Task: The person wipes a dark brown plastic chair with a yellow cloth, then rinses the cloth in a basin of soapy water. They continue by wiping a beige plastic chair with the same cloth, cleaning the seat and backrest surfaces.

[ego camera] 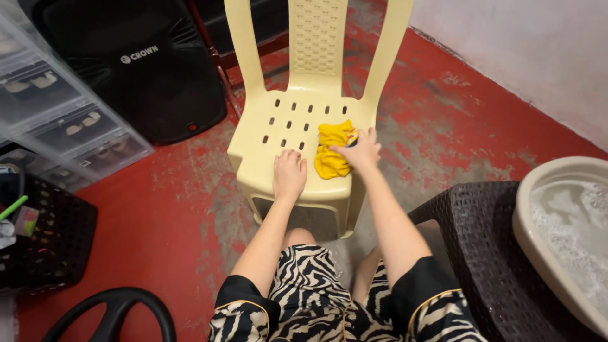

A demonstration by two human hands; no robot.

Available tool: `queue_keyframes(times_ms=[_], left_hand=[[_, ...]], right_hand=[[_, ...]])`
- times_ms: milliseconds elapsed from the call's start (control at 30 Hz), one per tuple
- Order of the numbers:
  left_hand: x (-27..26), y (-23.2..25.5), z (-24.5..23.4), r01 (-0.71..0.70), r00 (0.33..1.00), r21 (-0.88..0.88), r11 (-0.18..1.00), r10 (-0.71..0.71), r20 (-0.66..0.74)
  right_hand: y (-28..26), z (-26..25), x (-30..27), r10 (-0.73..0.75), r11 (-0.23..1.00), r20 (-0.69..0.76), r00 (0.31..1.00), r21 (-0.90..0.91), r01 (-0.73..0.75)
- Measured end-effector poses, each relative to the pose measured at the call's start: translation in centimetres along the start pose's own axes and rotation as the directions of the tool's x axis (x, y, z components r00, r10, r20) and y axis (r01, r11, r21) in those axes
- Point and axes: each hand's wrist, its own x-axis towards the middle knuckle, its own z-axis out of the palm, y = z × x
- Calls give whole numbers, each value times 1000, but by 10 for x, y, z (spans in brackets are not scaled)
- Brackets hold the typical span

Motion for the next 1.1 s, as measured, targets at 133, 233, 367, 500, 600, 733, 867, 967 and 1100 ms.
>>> queue_keyframes(times_ms=[133, 233, 367, 500, 600, 733, 867, 967, 1100], left_hand=[[-9, -20, 17, -14, 1000, -6, 1000, 14, -2], [-28, -18, 2, -30, 989, -161, 987, 6, -146], [-71, -17, -16, 212, 817, -230, 950, -302, -491], [-98, -47, 11, 383, 676, -407, 829, -552, -489], [-89, -44, -11, 344, 696, -435, 832, -537, -477], [-90, -69, -52, 388, 724, -327, 861, -505, -470], [-105, -84, -93, 399, 855, -50, 916, -391, -341], [-110, -68, -105, 327, 936, 106, 939, -307, -171], [-112, -39, -100, 139, 982, 101, 985, -150, 117]], right_hand=[[66, 30, 49, -82, 982, -78, 994, 164, 94], [84, 44, 54, -140, 780, -121, 983, 598, 185], [86, 62, 51, -103, 394, -8, 995, 918, 48], [82, 97, 20, 92, 283, -60, 994, 959, 32], [35, 92, -43, 192, 291, -63, 979, 957, 4], [4, 95, -116, 180, 386, -37, 983, 922, -36], [6, 128, -177, 136, 459, -96, 986, 888, 23], [7, 131, -207, 53, 429, -106, 993, 900, 73], [2, 95, -219, -21, 296, 62, 998, 954, -53]])
